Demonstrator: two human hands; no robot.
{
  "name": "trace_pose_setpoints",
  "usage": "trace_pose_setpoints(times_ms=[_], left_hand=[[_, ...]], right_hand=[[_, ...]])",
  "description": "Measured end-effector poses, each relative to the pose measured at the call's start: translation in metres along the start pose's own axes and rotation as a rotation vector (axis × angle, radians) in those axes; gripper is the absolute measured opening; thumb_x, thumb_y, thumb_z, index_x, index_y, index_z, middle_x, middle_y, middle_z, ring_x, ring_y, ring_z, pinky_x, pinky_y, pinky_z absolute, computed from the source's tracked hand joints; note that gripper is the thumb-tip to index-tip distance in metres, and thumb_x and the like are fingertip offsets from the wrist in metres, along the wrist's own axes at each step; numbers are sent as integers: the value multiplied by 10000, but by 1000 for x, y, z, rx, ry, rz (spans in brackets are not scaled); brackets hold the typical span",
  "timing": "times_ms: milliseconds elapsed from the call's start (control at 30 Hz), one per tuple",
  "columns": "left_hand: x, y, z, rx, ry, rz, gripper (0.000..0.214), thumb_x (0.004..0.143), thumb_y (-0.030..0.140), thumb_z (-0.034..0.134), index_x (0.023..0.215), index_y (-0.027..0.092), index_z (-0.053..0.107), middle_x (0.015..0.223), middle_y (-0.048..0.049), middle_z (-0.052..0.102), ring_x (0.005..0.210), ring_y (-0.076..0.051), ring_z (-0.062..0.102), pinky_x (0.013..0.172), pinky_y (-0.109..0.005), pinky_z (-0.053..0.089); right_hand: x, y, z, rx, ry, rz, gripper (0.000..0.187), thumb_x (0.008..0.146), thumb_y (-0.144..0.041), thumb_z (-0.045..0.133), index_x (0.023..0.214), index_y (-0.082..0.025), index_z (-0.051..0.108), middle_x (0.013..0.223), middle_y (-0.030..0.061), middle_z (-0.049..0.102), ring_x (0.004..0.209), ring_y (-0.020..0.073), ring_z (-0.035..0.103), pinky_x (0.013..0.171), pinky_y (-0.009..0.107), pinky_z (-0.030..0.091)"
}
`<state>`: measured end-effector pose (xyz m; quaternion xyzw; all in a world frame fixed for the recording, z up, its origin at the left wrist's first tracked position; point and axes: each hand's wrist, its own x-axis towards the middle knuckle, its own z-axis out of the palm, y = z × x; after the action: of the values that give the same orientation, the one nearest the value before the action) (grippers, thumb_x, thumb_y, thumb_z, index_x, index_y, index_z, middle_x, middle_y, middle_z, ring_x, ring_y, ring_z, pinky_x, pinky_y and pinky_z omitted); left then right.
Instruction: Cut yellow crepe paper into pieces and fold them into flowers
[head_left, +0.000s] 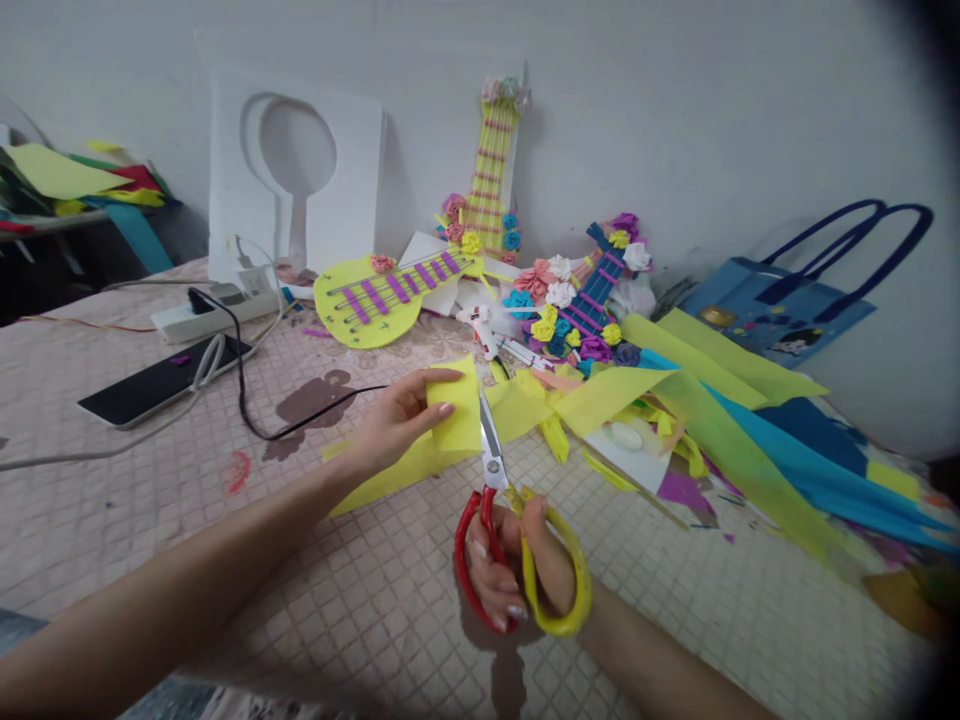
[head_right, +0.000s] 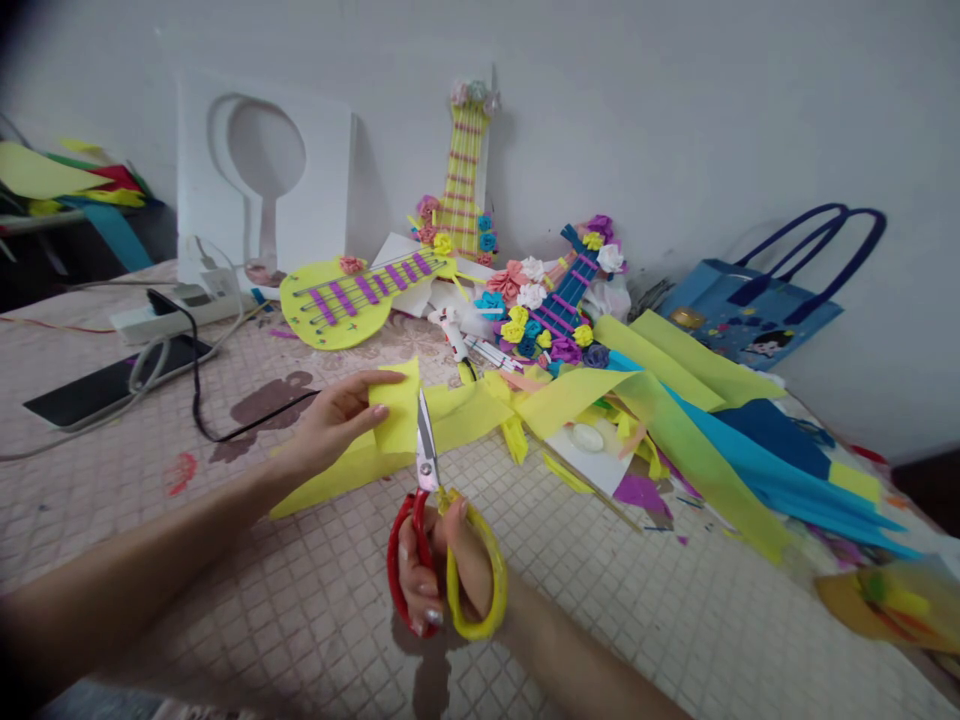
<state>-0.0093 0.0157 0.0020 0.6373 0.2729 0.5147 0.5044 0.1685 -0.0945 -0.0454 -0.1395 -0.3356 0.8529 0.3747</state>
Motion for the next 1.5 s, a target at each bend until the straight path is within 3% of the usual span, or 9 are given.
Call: trace_pose_setpoints(times_ms=[133, 333, 533, 733, 1000, 1133, 1200, 1333, 1500], left_hand=[[-1, 1, -1, 132, 77, 1, 249, 886, 314, 533, 1062, 182, 649, 1020, -63, 652, 776, -125, 558, 671, -216, 454], [-1, -2, 2, 39, 24, -26, 304, 852, 276, 587, 1139, 175, 592, 1043, -74, 644, 761, -116, 573, 622, -192, 455], [-5, -1, 7, -83, -17, -98, 638, 847, 277, 604, 1414, 214, 318, 772, -16, 648, 615, -106, 560, 534, -185, 457], [-10, -2, 11, -102, -16, -175, 757, 849, 304, 610, 1470, 240, 181, 664, 14, 604, 469, -80, 474, 425, -187, 396], [-9, -2, 12, -140, -13, -141, 699, 847, 293, 611, 1439, 290, 240, 738, 1, 635, 504, -85, 518, 447, -187, 416], [-10, 0, 11, -107, -16, -120, 376, 834, 307, 619, 1193, 214, 554, 875, -34, 651, 638, -96, 568, 543, -188, 457], [-10, 1, 11, -59, -15, -111, 280, 852, 333, 589, 1091, 189, 620, 924, -47, 650, 686, -103, 571, 578, -192, 461], [-10, -1, 10, 28, 10, -72, 283, 869, 358, 558, 1080, 187, 639, 932, -57, 653, 714, -116, 564, 580, -196, 443], [-11, -3, 12, -56, -10, -136, 307, 849, 333, 588, 1120, 188, 611, 921, -48, 648, 658, -97, 555, 568, -194, 443]], right_hand=[[-1, -2, 4, -18, 21, 36, 679, 724, -815, 363, 805, -158, 516, 516, -75, 424, 345, 51, 368, 411, 216, 431], [-1, -3, 4, -29, 14, 54, 711, 712, -834, 335, 846, -157, 511, 530, -69, 433, 371, 63, 389, 440, 233, 433], [0, -3, 5, -37, 51, 24, 696, 734, -817, 337, 844, -155, 520, 540, -64, 435, 380, 68, 397, 440, 235, 425], [1, -4, 6, -39, 72, 7, 690, 729, -822, 333, 822, -162, 510, 527, -68, 421, 366, 66, 364, 423, 236, 412], [2, -6, 7, -16, 5, 36, 705, 728, -831, 295, 826, -164, 502, 522, -75, 417, 355, 63, 358, 430, 241, 410], [2, -6, 7, -17, -13, 20, 698, 745, -816, 297, 843, -160, 515, 532, -71, 423, 366, 65, 363, 444, 243, 414], [2, -6, 7, -10, -10, 8, 689, 754, -805, 314, 845, -155, 525, 531, -70, 426, 364, 64, 362, 442, 241, 414], [2, -5, 7, -2, -7, 10, 692, 756, -801, 319, 853, -151, 536, 539, -66, 429, 365, 64, 367, 448, 244, 421], [1, -5, 8, 4, 4, 11, 684, 751, -803, 328, 840, -155, 531, 543, -65, 427, 370, 63, 362, 447, 240, 421]])
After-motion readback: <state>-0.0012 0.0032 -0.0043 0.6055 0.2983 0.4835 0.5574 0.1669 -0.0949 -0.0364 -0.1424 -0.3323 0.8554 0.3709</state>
